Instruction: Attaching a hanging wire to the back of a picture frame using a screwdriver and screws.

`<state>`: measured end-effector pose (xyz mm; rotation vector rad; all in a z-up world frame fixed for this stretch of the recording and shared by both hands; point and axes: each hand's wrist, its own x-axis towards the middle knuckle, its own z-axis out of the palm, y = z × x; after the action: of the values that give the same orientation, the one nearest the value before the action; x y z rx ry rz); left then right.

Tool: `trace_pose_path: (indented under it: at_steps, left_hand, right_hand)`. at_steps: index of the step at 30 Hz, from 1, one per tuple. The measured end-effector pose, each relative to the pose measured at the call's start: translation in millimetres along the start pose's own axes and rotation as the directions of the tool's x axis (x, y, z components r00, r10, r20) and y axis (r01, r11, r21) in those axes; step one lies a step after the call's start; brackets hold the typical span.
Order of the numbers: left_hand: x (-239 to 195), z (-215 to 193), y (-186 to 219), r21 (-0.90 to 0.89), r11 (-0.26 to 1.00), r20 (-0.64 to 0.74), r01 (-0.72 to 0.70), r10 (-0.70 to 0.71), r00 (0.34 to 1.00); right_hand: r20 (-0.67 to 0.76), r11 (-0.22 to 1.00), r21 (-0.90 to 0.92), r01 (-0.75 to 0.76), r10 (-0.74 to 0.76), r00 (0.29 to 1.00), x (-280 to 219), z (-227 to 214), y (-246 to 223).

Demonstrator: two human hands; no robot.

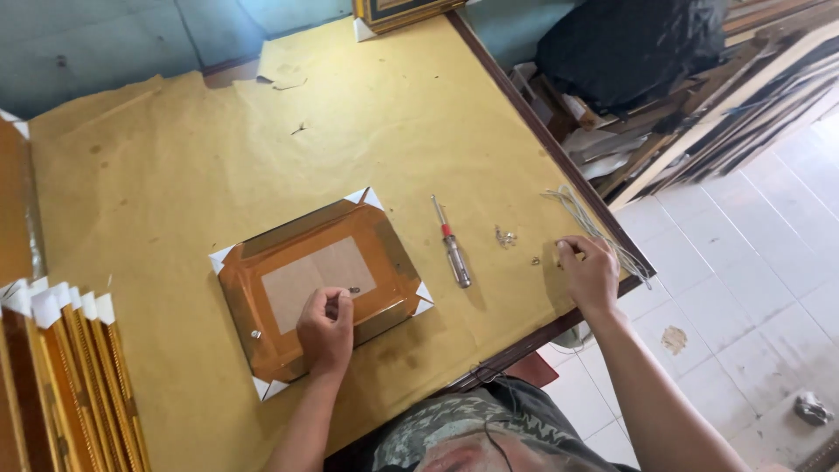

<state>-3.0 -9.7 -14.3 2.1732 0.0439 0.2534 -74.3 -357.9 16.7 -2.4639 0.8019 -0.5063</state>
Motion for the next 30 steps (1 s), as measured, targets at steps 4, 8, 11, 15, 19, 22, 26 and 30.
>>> trace_pose_path:
  at_steps: [4,8,11,15,19,22,26,30]
  left_hand:
    - [-1.6,-4.4,12.1,-0.002,1.0,0.031,-0.002,0.002,1.0]
    - [-3.1,-0.6,13.3,-0.009,0.998,0.004,-0.066,0.066,0.998]
    - [-1.8,1.8,12.7,0.017,0.998,0.011,-0.067,0.067,0.998]
    - [-3.3,0.5,18.2,0.066,0.997,0.047,-0.028,0.025,0.999]
    - [-3.9,1.4,21.1,0.062,0.998,0.046,0.032,-0.035,0.998]
    - [-3.4,1.6,21.1,0.056,0.998,0.033,0.013,-0.015,0.999]
    - [-1.0,0.2,18.8,0.029,0.999,0.027,-0.043,0.043,0.999]
    - [-0.2,-5.5,24.8,-0.072,0.994,0.043,-0.085,0.088,0.995]
  right_hand:
    - [0.041,0.996,-0.092,-0.014,0.018,0.999,-2.8,3.0,5.4]
    - [0.263,0.989,-0.106,-0.102,0.127,0.956,-5.4,-0.3,-11.6]
    - [0.25,0.996,-0.082,-0.026,0.046,0.967,-6.3,6.0,-6.6]
    - [0.268,0.998,-0.067,0.017,0.001,0.964,-5.2,9.6,0.8]
    - [0.253,0.998,-0.062,0.022,-0.006,0.968,-3.3,6.9,1.3]
    - [0.255,0.996,-0.091,-0.005,0.028,0.967,0.5,8.3,7.9]
    - [0.072,1.0,-0.024,-0.007,0.009,0.997,5.3,15.1,0.4]
    - [-0.052,0.95,0.248,0.192,-0.185,0.981,4.0,32.9,-41.1]
